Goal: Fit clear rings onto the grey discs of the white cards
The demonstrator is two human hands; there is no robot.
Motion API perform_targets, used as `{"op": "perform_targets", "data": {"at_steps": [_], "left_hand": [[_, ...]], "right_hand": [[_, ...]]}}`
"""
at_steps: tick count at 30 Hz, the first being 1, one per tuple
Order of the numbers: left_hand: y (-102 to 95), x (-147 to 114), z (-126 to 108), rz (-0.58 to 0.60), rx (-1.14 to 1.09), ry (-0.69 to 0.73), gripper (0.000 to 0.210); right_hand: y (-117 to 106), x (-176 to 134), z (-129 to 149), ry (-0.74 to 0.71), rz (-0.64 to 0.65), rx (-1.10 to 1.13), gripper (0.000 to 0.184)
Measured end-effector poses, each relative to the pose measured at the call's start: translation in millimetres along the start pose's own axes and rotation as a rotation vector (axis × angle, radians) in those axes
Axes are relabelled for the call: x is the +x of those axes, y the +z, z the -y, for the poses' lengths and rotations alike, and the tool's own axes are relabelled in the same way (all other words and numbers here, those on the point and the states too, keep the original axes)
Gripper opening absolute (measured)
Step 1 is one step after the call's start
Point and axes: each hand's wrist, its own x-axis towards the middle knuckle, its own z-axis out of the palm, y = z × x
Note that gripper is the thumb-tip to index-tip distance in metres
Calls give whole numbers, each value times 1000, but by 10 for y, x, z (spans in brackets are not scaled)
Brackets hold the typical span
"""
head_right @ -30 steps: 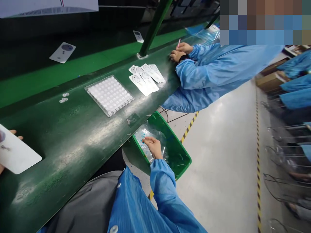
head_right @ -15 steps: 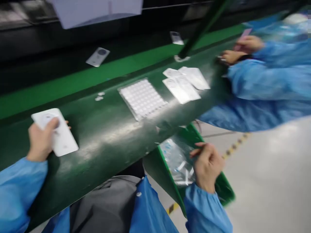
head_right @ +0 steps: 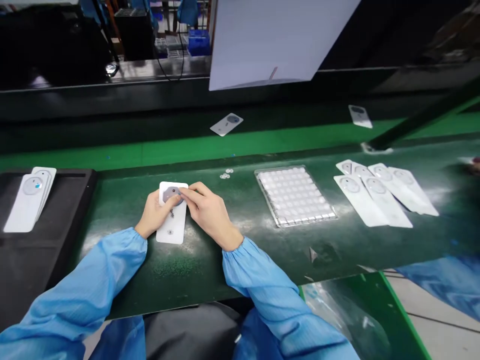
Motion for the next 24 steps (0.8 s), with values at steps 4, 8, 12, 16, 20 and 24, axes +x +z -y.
{"op": "perform_targets", "data": {"at_steps": [4, 8, 12, 16, 20, 24], "left_hand": [[-45, 8, 41, 53, -98, -28, 30], [-67, 2, 88, 49, -112, -45, 31], [-64, -3, 109, 56, -90, -29, 31], [-63, -12, 106, 59, -68, -39, 31], [-63, -17, 96, 60, -54, -24, 31], [-59, -12, 81, 44, -58, -24, 30]], "right_hand": [[57, -32, -14, -46, -15, -94, 21], [95, -28, 5, -51, -21, -78, 20], [108, -32, 14, -56, -26, -116, 22], [107, -41, 15, -47, -2, -113, 22], [96, -27, 28, -33, -5, -36, 21], [93, -21, 43, 34, 7, 37, 17]]}}
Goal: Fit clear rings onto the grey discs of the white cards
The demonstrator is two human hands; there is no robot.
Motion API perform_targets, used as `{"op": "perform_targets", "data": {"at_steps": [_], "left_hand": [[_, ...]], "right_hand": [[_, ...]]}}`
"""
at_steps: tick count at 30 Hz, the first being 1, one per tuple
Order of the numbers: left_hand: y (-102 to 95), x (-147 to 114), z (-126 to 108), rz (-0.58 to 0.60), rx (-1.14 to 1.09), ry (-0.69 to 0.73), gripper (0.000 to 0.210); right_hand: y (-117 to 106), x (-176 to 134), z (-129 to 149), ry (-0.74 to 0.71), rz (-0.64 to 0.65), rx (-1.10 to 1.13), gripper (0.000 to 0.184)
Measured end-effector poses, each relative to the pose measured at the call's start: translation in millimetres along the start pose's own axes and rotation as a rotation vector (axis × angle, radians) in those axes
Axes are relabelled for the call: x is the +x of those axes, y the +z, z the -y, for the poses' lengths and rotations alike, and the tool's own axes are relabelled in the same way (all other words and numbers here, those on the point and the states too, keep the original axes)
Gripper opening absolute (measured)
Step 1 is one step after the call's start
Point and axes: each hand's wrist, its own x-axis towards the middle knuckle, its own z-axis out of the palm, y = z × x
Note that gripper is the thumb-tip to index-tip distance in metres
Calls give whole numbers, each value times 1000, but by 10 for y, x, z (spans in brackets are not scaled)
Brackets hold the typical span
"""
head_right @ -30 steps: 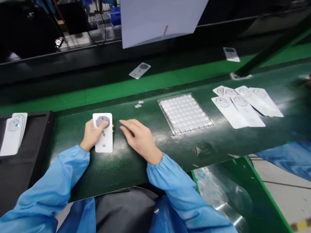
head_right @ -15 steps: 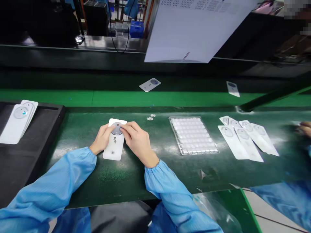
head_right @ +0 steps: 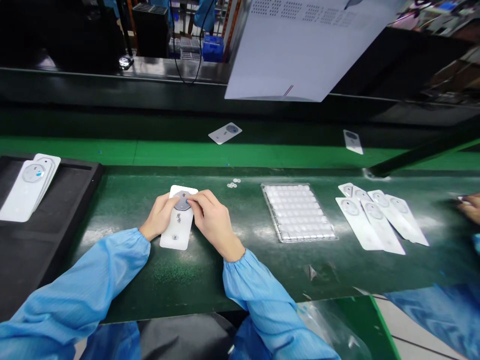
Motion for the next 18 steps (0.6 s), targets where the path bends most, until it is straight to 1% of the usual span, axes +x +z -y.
{"op": "perform_targets", "data": {"at_steps": [3, 6, 8, 9, 10, 11, 12, 13, 15, 16, 17, 18], "left_hand": [[-1, 10, -4, -25, -37, -22, 30], [-5, 18, 3, -29, -57, -48, 32], [-6, 19, 11, -9, -88, -77, 35], [-6, 19, 17, 4, -118, -97, 37], [-6, 18, 24, 16, -154, -117, 38], [-6, 18, 31, 23, -190, -136, 38], [-6, 18, 39, 27, -220, -153, 39], [-6, 19, 47, 26, -238, -167, 39], [-5, 21, 59, 17, -244, -186, 40], [-3, 24, 62, 12, -244, -192, 40], [0, 27, 62, 7, -243, -195, 41], [5, 31, 59, 0, -241, -194, 41]], "right_hand": [[39, 25, 31, 50, -10, 96, 16], [35, 89, 95, 162, -80, 310, 15], [-99, 81, 122, 255, -148, 454, 17], [-229, 24, 115, 296, -179, 489, 17], [-404, -87, 86, 341, -214, 490, 18], [-620, -263, 31, 393, -249, 464, 18], [-869, -507, -49, 463, -295, 410, 19], [-1138, -817, -151, 569, -377, 352, 19], [-1672, -1578, -390, 834, -516, 235, 21], [-1904, -1984, -501, 966, -530, 148, 23], [-2094, -2369, -592, 1098, -455, 50, 23], [-2234, -2703, -652, 1205, -347, -84, 23]]}}
